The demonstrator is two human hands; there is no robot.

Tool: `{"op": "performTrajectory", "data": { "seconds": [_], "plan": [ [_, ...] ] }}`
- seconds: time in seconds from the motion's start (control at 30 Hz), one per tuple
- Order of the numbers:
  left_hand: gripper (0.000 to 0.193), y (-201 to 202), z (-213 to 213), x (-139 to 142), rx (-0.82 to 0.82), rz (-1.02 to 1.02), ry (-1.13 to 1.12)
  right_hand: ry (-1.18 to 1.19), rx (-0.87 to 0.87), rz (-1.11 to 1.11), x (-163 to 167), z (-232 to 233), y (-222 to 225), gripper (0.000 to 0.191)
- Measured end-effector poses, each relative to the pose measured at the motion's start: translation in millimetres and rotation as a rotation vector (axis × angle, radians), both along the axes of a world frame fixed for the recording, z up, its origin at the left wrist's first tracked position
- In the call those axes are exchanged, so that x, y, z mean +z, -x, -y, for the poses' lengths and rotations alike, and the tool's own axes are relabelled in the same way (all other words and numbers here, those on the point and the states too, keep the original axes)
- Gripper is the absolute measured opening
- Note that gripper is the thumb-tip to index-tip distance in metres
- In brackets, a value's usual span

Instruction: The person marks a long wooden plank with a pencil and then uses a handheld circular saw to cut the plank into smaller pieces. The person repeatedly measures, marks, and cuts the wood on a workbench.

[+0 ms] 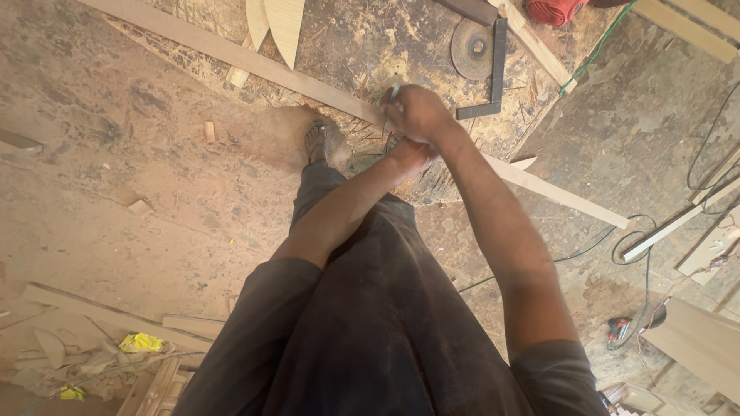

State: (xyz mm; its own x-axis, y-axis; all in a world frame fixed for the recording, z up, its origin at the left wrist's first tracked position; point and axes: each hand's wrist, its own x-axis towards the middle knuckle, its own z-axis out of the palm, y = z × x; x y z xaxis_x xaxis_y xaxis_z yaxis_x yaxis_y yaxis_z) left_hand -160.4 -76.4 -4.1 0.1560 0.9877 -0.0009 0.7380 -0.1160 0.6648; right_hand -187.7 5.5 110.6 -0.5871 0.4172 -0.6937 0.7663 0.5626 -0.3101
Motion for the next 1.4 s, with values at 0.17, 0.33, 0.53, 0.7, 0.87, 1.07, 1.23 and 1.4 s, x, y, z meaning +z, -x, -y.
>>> {"op": "performTrajectory", "data": {
  "seconds": [0.17,0.33,0.53,0.7,0.87,1.07,1.23,1.4],
  "plan": [
    [0.02,-4,-2,1,0.042,0.035,0.023,0.016,0.011,0.076,-5,3,-3,0.029],
    [0.045,0,0,16,-0.123,-0.412,-0.193,-0.143,-0.032,-0.213,-15,-18,-19,0.027],
    [0.053,-10,0,0,-0.131,-0.178,-0.143,-0.001,-0.611,-0.855,-22,-19,-127,0.022],
    [0.04,34,22,-19,0.073,0.112,-0.206,-0.404,-0.671,-0.865,-17,5,-252,0.019],
    [0.053,125,62,-10,0.042,-0.455,-0.132,-0.554,-0.379,-0.592,-24,12,-326,0.048],
    [0.055,113,57,23,0.028,-0.46,-0.033,-0.681,-0.203,-0.503,-44,-5,-378,0.044],
    [0.049,46,30,43,-0.014,-0.411,-0.076,-0.735,-0.184,-0.454,-54,-25,-445,0.044],
    [0.048,-24,12,44,-0.04,-0.316,-0.049,-0.741,-0.323,-0.312,-61,-47,-537,0.042]
  ]
}}
